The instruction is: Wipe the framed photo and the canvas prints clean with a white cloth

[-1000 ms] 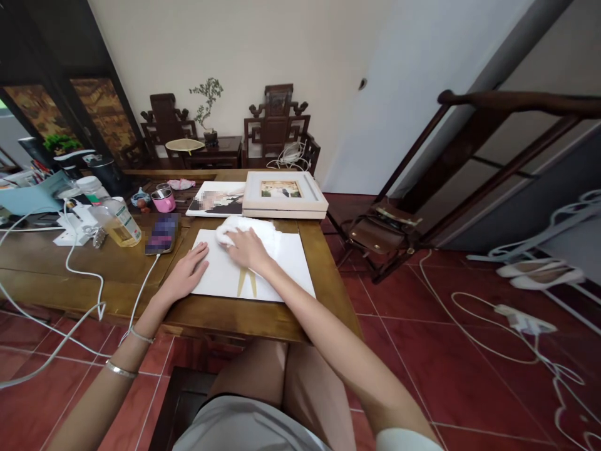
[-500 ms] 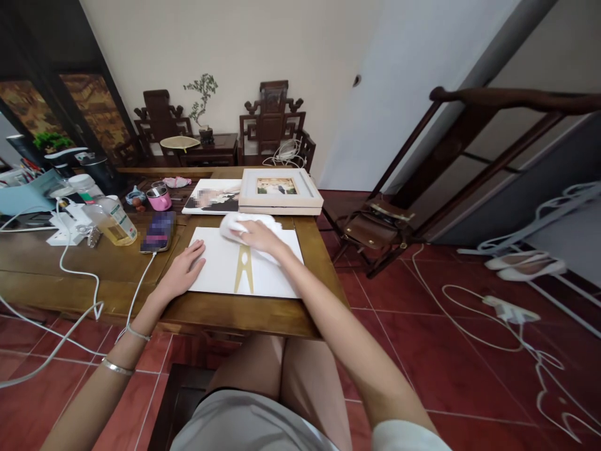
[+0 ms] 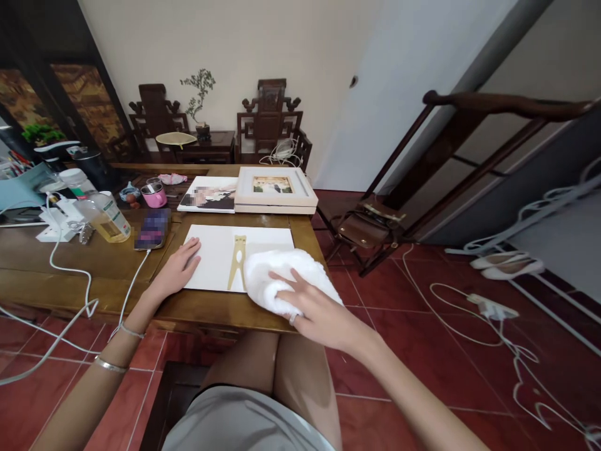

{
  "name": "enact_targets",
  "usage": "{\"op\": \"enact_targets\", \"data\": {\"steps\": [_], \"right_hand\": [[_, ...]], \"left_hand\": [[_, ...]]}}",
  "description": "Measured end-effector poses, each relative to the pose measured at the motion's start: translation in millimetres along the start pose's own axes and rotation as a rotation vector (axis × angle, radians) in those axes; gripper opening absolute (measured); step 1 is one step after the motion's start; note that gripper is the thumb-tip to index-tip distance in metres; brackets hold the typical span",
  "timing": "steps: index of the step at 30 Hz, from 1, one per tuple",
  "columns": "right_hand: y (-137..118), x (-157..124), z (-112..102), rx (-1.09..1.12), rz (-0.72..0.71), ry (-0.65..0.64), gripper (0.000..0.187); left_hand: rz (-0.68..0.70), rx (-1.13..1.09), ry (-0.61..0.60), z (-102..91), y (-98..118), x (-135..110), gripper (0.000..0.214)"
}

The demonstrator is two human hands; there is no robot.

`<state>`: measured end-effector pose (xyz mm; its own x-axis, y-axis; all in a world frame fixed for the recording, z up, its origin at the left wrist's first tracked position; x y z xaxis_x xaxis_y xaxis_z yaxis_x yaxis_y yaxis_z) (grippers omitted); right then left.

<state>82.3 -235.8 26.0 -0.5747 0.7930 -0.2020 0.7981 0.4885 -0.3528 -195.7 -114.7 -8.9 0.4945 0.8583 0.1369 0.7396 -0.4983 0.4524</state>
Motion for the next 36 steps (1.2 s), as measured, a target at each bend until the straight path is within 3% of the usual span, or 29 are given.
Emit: {"op": "enact_targets", "data": {"steps": [3,9,13,16,22,25,27,32,36], "right_hand": [[20,23,-9,-0.003,0.021,0.041,0.034],[75,102,-42,0.023,0.113,0.158,0.038],[77,118,-53,-0.004,0.099,0.206,0.034],[56,98,-45,-0.062,0.025,0.175,0.032],[1,11,-15,-0.057,-0.039,0.026,0.036],[-8,-16,-9,-0.015,-0.035,-0.046,0.041],[-4,-15,-9,-0.001,-0.021,-0.065,0.039],[29,42,-28,-0.036,0.041,-0.012,0.03],[53,101,-43,-0.111,0.018,0.063,0.042]], "left_hand": [[0.004,-0.004,-0.005,-1.1,0,0,0.048],[0.006,-0.032,-0.001,-4.1,-1,0,0.047],[0.0,-0.04,0.006,-4.5,-1,-1,0.047],[-0.004,-0.049,0.014,-4.3,-1,0,0.047],[-0.006,-0.065,0.021,-3.1,0,0,0.047],[-0.009,-0.055,0.015,-2.5,0,0,0.048],[-0.01,-0.044,0.007,-2.3,0,1,0.049],[-0.005,-0.05,0.007,-3.2,0,0,0.048],[-0.001,-0.055,0.009,-4.6,-1,0,0.047]]}}
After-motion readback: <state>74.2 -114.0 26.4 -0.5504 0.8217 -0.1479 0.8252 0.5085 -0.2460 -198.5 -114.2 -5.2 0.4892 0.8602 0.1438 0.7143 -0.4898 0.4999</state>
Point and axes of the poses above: each hand's wrist, its own x-axis towards the middle knuckle, its own z-axis out of the palm, y = z × x, the point moved 5 cm from there along x, towards the middle knuckle, and after that the axes turned 11 degrees about -y, right-handed, at the moved point
